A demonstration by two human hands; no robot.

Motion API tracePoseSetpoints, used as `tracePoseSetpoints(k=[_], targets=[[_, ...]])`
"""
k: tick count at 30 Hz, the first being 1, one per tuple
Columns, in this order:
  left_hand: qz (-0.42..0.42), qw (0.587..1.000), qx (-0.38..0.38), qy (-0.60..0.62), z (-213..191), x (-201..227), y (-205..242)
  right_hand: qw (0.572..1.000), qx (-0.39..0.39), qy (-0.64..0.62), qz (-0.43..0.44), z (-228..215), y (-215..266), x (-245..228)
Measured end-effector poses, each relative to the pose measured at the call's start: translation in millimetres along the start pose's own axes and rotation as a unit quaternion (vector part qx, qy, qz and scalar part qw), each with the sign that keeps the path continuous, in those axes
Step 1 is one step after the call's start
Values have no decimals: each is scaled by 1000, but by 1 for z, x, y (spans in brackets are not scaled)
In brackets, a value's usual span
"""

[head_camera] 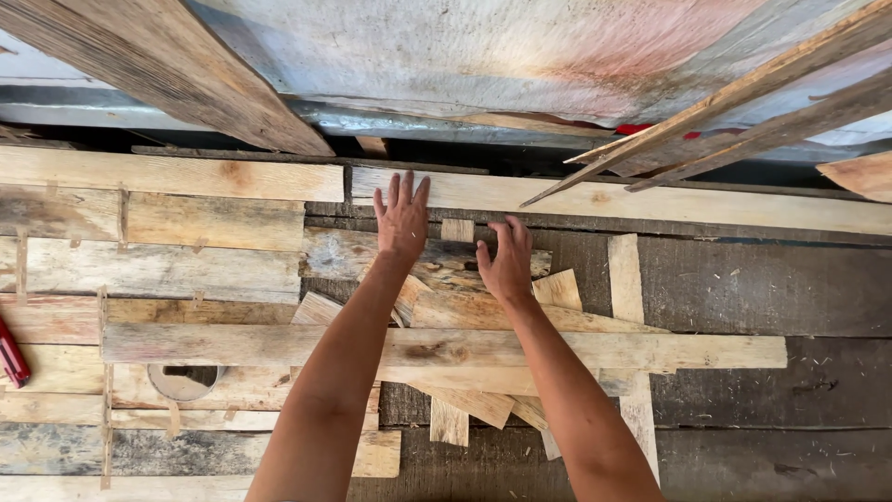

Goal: Sort and arrange wooden slats and scrap pieces on a workshop bench.

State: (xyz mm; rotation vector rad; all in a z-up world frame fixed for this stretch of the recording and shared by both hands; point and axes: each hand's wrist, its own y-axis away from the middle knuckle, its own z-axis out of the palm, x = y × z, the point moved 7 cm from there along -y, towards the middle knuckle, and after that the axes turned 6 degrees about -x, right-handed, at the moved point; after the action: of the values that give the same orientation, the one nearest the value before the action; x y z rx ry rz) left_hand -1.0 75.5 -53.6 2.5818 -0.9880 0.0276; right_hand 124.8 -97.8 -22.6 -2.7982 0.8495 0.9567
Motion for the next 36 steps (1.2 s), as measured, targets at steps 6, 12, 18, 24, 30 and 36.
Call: tracePoseSetpoints(k=[6,12,18,24,30,36], targets=[[19,998,42,42,-17,1,12,988,113,80,-70,-17,-7,11],[45,990,114,69,-37,6,24,985,148,86,-8,-43,-19,48],[85,962,236,103,-62,11,36,979,194,65,-10,-84,-10,29],[113,948,283,89,-78,15,50,961,256,99,-27,-92,-3,28],[100,951,282,81,-62,11,59,965,245,91,17,-92,-4,50],[83,952,281,91,-49,-6,76,965,236,114,16,-79,-12,64]])
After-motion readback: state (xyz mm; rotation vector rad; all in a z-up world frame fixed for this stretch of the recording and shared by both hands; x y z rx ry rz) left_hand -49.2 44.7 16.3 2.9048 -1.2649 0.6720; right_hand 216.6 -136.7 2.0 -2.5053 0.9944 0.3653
